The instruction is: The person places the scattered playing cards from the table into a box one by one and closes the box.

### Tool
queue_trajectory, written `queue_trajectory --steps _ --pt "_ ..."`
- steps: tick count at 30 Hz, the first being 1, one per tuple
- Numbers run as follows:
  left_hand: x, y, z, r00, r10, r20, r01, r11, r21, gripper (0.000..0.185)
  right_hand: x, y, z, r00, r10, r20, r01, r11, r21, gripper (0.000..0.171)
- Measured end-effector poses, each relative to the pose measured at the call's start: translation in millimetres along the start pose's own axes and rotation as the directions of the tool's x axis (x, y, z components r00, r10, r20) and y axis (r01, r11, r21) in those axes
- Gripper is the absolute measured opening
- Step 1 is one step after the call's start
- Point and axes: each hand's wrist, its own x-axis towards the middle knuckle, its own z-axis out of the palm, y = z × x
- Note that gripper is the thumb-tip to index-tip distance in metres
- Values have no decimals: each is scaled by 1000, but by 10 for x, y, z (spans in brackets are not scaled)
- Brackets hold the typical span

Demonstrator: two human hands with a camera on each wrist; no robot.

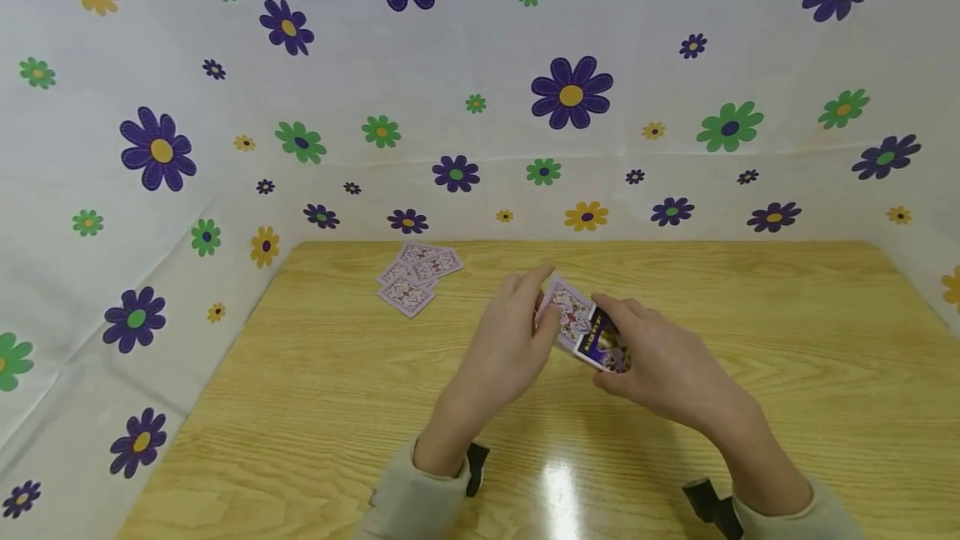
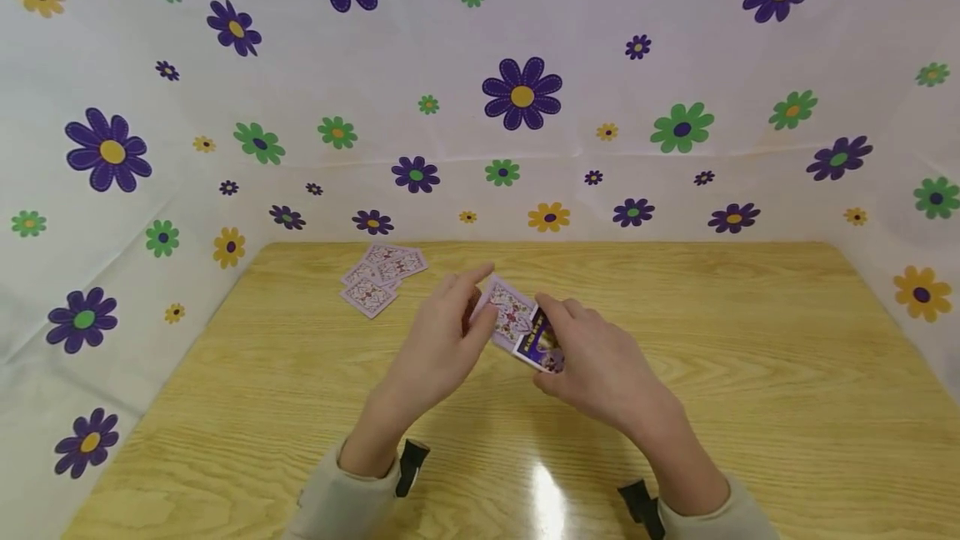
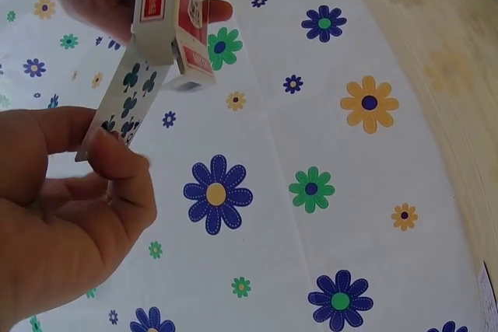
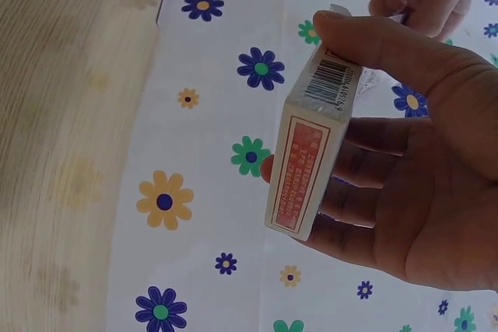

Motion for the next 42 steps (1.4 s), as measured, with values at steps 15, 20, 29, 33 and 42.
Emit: queue_trajectory --steps 15,20,29,33,42 --pt "-32 70 199 989 132 -64 -116 973 201 32 -5 29 7 1000 2 -15 -2 1000 10 81" --pt "-58 84 265 986 163 -26 -149 949 277 33 -13 29 2 999 -11 -33 12 1000 18 81" --pt "-81 91 337 982 187 28 -184 909 375 26 -27 38 1 999 -24 -38 24 1000 4 80" --pt "-88 86 327 982 179 54 -186 914 360 27 -24 37 4 999 -27 -36 27 1000 0 80" --pt "-15 -64 117 985 148 -84 -136 982 133 20 -1 28 -7 1000 11 -6 -11 1000 9 83"
